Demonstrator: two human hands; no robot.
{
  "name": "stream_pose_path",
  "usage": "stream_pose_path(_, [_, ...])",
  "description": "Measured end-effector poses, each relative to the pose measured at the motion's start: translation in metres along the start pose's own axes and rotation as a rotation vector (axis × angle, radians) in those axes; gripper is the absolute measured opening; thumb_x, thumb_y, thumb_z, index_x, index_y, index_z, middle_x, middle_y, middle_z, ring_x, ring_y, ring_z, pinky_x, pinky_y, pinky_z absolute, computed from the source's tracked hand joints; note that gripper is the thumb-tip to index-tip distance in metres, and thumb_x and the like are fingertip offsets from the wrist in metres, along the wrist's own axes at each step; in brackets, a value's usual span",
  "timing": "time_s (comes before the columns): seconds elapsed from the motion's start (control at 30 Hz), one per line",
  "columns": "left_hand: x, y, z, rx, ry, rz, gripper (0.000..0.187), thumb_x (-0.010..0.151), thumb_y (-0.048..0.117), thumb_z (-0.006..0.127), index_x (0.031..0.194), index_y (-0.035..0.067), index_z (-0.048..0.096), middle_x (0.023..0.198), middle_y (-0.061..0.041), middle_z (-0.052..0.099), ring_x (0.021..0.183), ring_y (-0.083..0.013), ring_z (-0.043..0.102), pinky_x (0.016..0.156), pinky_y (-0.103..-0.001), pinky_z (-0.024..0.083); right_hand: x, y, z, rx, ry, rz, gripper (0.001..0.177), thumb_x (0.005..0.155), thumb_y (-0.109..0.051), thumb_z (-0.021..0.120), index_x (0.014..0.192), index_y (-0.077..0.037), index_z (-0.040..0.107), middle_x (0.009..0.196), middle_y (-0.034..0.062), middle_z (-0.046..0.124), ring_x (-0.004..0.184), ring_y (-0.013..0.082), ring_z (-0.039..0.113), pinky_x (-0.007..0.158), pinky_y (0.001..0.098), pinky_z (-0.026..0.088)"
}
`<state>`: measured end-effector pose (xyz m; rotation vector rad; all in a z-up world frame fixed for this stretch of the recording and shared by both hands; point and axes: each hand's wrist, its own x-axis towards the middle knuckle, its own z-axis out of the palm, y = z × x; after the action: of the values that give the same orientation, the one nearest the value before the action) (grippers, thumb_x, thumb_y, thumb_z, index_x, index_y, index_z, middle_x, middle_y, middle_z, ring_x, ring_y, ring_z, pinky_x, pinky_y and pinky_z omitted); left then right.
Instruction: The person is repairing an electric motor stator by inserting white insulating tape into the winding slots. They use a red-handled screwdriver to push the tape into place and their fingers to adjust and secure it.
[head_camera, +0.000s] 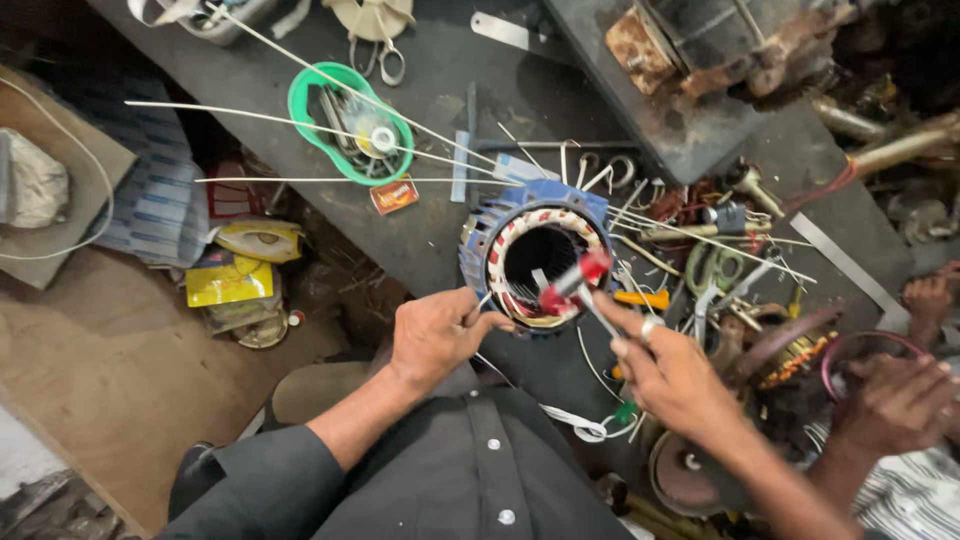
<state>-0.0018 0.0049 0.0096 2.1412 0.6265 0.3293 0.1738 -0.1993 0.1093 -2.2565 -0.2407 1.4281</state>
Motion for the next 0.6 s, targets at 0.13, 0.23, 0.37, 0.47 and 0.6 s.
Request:
stream_pose_path(0.13, [0.002, -0.003, -0.002, -0.007, 0.021, 0.017, 0.054, 0.076, 0.041, 0.089, 0.062, 0.009, 0.047, 0.057, -0.009, 0.053, 0.049, -0.0305, 0.054, 0.045, -0.039, 0.041, 0.014, 0.006, 0.006, 0.152, -0.058, -0.070, 0.058, 0.097, -0.012, 0.053, 0.152, -0.032, 0.051, 0.065, -0.0034, 0.045, 0.052, 0.0071, 0.041, 0.046, 0.0253, 0.041])
stream_pose_path(0.23, [0.002, -0.002, 0.003, -0.007, 0.009, 0.015, 0.054, 0.076, 0.041, 0.089, 0.062, 0.010, 0.047, 0.056, -0.008, 0.052, 0.048, -0.0299, 0.053, 0.044, -0.039, 0.041, 0.018, 0.008, 0.001, 0.270, -0.080, 0.067, 0.056, 0.099, -0.016, 0.051, 0.152, -0.035, 0.047, 0.060, -0.0014, 0.044, 0.043, 0.0103, 0.041, 0.040, 0.0280, 0.038])
stream_pose_path(0.37, [-0.003, -0.001, 0.003, -0.009, 0.049, 0.041, 0.054, 0.074, 0.043, 0.088, 0.063, 0.009, 0.047, 0.057, -0.008, 0.053, 0.050, -0.0301, 0.055, 0.044, -0.040, 0.040, 0.010, 0.002, 0.004, 0.054, -0.001, -0.026, 0.060, 0.098, -0.011, 0.051, 0.154, -0.032, 0.047, 0.062, -0.0013, 0.049, 0.045, 0.0091, 0.046, 0.041, 0.0278, 0.044])
stream_pose_path(0.47, [0.001, -0.003, 0.002, 0.015, 0.016, 0.021, 0.055, 0.077, 0.043, 0.088, 0.061, 0.010, 0.047, 0.055, -0.009, 0.053, 0.048, -0.0301, 0.054, 0.045, -0.040, 0.041, 0.013, -0.010, 0.011, 0.068, -0.046, 0.039, 0.059, 0.099, -0.014, 0.052, 0.154, -0.035, 0.047, 0.063, -0.0003, 0.049, 0.044, 0.0105, 0.046, 0.040, 0.0292, 0.043])
stream_pose_path(0.6, [0.000, -0.005, 0.004, -0.008, 0.019, -0.006, 0.053, 0.077, 0.043, 0.087, 0.062, 0.010, 0.048, 0.058, -0.008, 0.056, 0.051, -0.0306, 0.057, 0.046, -0.040, 0.043, 0.014, -0.012, 0.029, 0.331, 0.037, 0.003, 0.058, 0.098, -0.011, 0.050, 0.153, -0.028, 0.045, 0.063, 0.0017, 0.050, 0.041, 0.0128, 0.048, 0.035, 0.0317, 0.042])
